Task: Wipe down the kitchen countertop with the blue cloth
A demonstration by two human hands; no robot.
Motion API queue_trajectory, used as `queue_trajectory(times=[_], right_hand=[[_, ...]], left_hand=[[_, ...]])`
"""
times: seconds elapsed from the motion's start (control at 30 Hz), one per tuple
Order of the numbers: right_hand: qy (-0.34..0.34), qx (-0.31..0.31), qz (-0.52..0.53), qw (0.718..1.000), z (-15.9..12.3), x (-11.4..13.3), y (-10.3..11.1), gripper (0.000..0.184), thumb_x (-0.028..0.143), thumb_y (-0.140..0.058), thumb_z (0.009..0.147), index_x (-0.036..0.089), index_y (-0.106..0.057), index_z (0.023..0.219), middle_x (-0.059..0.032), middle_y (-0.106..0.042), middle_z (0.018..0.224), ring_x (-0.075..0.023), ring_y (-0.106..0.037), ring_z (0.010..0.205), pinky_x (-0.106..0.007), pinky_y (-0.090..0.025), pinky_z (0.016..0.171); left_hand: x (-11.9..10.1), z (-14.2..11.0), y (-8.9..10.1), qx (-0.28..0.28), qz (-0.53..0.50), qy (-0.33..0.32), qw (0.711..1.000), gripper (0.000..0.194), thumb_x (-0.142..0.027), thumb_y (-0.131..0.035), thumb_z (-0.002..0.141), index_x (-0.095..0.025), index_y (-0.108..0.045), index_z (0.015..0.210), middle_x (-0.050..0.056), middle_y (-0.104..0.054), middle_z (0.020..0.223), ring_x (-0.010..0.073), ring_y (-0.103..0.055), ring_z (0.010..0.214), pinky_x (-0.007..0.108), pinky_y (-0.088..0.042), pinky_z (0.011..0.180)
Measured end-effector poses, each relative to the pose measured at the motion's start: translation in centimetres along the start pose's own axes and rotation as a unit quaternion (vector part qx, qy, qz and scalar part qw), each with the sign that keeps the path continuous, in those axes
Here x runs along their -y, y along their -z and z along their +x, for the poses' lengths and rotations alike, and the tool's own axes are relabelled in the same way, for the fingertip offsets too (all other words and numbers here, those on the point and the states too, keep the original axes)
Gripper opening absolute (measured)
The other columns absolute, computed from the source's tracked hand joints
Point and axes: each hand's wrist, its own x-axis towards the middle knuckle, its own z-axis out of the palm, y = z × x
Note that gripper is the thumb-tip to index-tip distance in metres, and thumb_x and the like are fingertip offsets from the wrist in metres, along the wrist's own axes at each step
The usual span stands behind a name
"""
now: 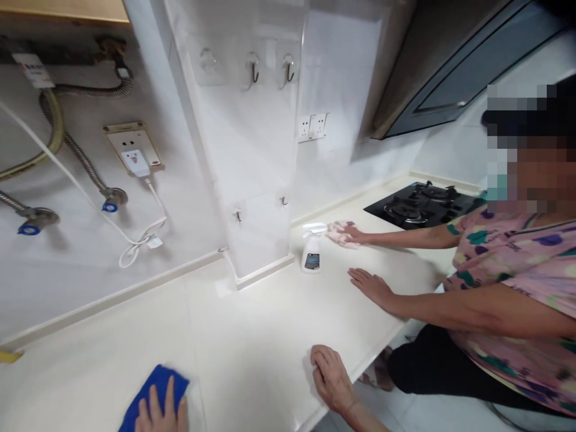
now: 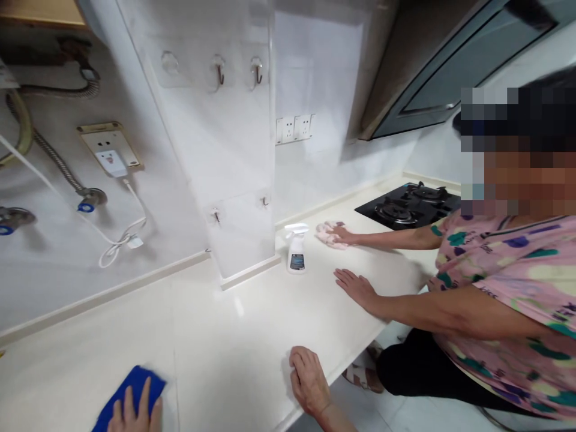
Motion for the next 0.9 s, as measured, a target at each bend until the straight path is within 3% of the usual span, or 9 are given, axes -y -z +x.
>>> queue_trajectory(times=[0.17,0.33,0.67,0.9], right_hand=[[0.000,-0.008,-0.009,1.000,-0.2,-0.1,-0.1,0.029,0.000,-0.041,0.071,0.022,-0.047,0.089,-0.0043,-0.058,0.102,-0.0209,-0.054,0.098,-0.038,-0.045,0.087],[0.009,-0.019,-0.017,1.000,-0.4,-0.1,-0.2,0.028,0.001,-0.040,0.074,0.023,-0.048,0.090,-0.0045,-0.059,0.101,-0.0214,-0.056,0.099,-0.038,-0.046,0.086],[0.034,-0.023,-0.023,0.999,-0.9,-0.9,-0.7,0.025,0.004,-0.041,0.079,0.023,-0.049,0.094,-0.0057,-0.060,0.106,-0.0223,-0.057,0.103,-0.040,-0.047,0.088],[0.062,-0.027,-0.043,0.997,-1.7,-2.3,-1.6,0.020,0.012,-0.046,0.085,0.024,-0.053,0.099,-0.0067,-0.063,0.108,-0.0226,-0.060,0.105,-0.039,-0.050,0.088]], left_hand=[[-6.8,-3.7,-0.9,-0.059,-0.016,-0.148,0.987,0.055,-0.045,-0.037,0.092,-0.024,-0.050,0.142,0.013,-0.039,0.157,0.0333,-0.021,0.150,0.054,-0.026,0.119],[-10.1,-6.9,-1.2,-0.074,-0.038,-0.248,0.965,0.058,-0.041,-0.047,0.089,-0.030,-0.044,0.145,0.011,-0.038,0.158,0.0329,-0.021,0.150,0.055,-0.031,0.117],[-10.2,-7.8,-2.0,-0.085,-0.011,-0.241,0.967,0.064,-0.022,-0.048,0.089,-0.038,-0.031,0.148,0.006,-0.038,0.158,0.0308,-0.025,0.150,0.053,-0.035,0.116],[-8.7,-5.7,-1.9,-0.045,0.007,-0.245,0.969,0.063,-0.017,-0.045,0.089,-0.041,-0.033,0.147,0.000,-0.033,0.161,0.0272,-0.022,0.151,0.049,-0.035,0.118]])
